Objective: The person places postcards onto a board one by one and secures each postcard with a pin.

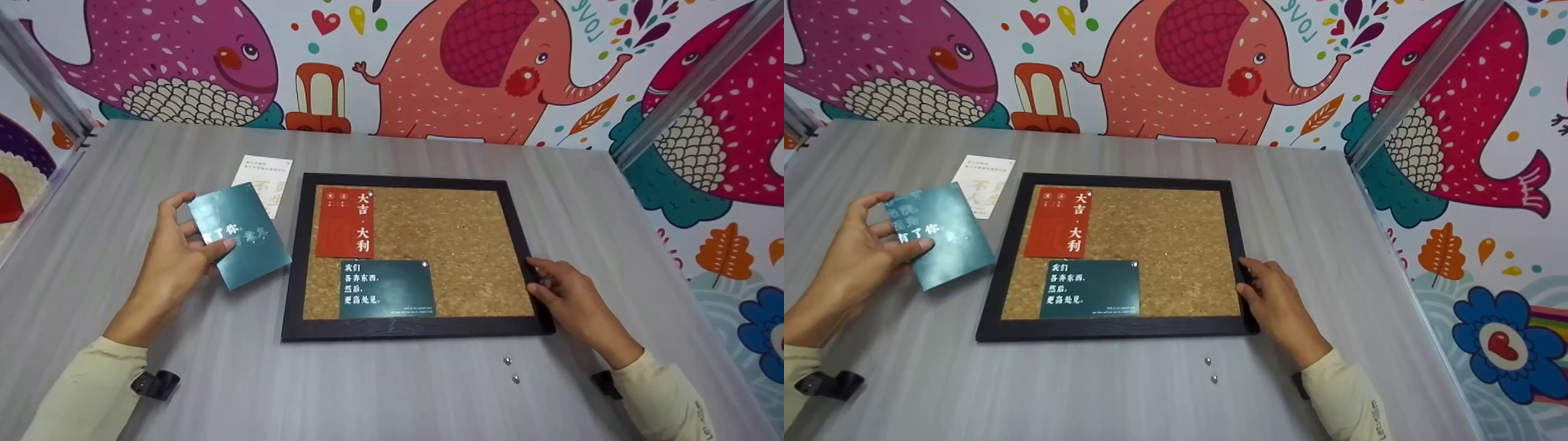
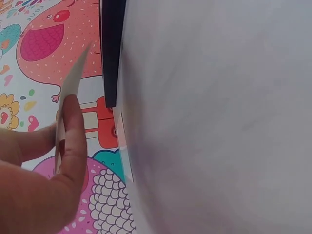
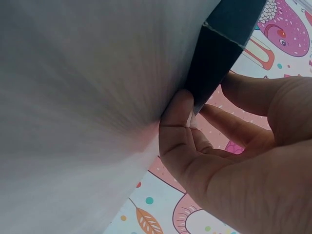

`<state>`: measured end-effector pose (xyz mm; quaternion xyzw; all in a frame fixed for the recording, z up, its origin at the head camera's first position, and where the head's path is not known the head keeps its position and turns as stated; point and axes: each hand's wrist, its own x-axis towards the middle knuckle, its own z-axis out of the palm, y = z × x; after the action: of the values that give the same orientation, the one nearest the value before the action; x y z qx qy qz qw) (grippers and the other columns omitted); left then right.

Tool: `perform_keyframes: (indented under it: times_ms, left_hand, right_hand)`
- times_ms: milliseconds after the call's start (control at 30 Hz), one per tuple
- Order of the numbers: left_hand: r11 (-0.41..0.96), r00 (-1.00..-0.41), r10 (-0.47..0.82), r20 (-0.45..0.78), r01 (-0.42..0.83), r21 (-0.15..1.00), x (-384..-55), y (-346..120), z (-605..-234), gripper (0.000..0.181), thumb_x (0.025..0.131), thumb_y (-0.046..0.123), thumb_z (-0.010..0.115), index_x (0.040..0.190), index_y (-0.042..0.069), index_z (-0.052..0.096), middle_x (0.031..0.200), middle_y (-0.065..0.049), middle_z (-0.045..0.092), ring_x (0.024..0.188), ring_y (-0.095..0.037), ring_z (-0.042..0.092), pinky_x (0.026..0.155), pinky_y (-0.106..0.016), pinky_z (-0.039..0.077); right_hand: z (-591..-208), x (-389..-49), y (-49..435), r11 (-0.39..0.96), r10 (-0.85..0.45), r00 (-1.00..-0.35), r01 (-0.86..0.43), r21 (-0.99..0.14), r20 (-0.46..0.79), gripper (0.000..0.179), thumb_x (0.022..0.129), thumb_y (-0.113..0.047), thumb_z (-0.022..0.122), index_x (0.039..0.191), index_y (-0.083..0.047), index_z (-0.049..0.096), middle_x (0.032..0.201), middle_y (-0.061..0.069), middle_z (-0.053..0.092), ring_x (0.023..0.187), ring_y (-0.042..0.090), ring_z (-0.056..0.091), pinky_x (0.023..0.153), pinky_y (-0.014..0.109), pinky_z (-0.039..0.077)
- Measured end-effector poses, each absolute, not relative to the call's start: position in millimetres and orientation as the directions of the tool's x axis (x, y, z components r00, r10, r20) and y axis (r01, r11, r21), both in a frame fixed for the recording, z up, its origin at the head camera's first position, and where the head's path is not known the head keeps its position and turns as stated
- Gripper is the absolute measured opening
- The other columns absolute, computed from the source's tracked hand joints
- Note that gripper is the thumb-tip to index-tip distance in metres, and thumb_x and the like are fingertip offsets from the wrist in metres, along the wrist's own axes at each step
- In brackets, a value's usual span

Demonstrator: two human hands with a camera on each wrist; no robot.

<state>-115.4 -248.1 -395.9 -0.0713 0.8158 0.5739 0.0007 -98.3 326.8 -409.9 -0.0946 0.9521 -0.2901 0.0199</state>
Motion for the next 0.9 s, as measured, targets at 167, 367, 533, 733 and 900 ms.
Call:
perform_keyframes:
  times_ms: [167, 367, 533, 733, 900]
  left_hand:
    - [0.301, -0.99, -0.114, -0.077, -0.109, 0.947, -116, -245, -395, 0.101, 0.101, -0.006, 0.074, 0.172, 0.01, 0.004, 0.155, -0.035, 0.054, 0.09, -0.003, 0.07, 0.066, -0.026, 0.062]
    - [0.276, -0.992, -0.1, -0.078, -0.103, 0.956, -119, -237, -393, 0.099, 0.101, -0.005, 0.073, 0.171, 0.01, 0.005, 0.152, -0.034, 0.055, 0.09, -0.006, 0.071, 0.066, -0.027, 0.062]
    - [0.272, -0.993, -0.089, -0.08, -0.102, 0.957, -123, -228, -391, 0.099, 0.101, -0.005, 0.074, 0.171, 0.011, 0.006, 0.15, -0.032, 0.057, 0.092, -0.008, 0.071, 0.066, -0.027, 0.061]
    - [0.276, -0.994, -0.076, -0.084, -0.102, 0.956, -128, -217, -391, 0.099, 0.101, -0.004, 0.075, 0.172, 0.011, 0.007, 0.148, -0.032, 0.059, 0.093, -0.011, 0.071, 0.066, -0.028, 0.061]
    - [0.293, -0.995, -0.061, -0.077, -0.092, 0.952, -130, -208, -391, 0.101, 0.1, -0.004, 0.076, 0.172, 0.009, 0.007, 0.149, -0.035, 0.058, 0.099, -0.016, 0.074, 0.069, -0.025, 0.061]
  right_hand:
    - [-410, -98, 327, 0.804, -0.205, -0.979, -0.178, -0.568, 0.016, 0.049, 0.104, 0.002, 0.072, 0.151, 0.011, 0.058, 0.109, 0.014, 0.063, 0.095, 0.024, 0.063, 0.074, 0.025, 0.053]
    - [-410, -99, 327, 0.807, -0.198, -0.98, -0.172, -0.565, 0.016, 0.049, 0.104, 0.003, 0.072, 0.151, 0.01, 0.059, 0.108, 0.014, 0.063, 0.093, 0.024, 0.06, 0.072, 0.025, 0.052]
    - [-410, -99, 327, 0.806, -0.195, -0.981, -0.172, -0.566, 0.02, 0.049, 0.104, 0.003, 0.073, 0.15, 0.01, 0.06, 0.107, 0.013, 0.063, 0.092, 0.023, 0.06, 0.072, 0.024, 0.052]
    - [-411, -99, 326, 0.805, -0.191, -0.981, -0.173, -0.567, 0.029, 0.048, 0.103, 0.003, 0.074, 0.148, 0.01, 0.061, 0.105, 0.012, 0.062, 0.09, 0.021, 0.059, 0.071, 0.024, 0.051]
    - [-411, -100, 326, 0.804, -0.189, -0.982, -0.169, -0.57, 0.025, 0.048, 0.103, 0.003, 0.074, 0.149, 0.01, 0.061, 0.105, 0.012, 0.063, 0.089, 0.021, 0.059, 0.07, 0.024, 0.051]
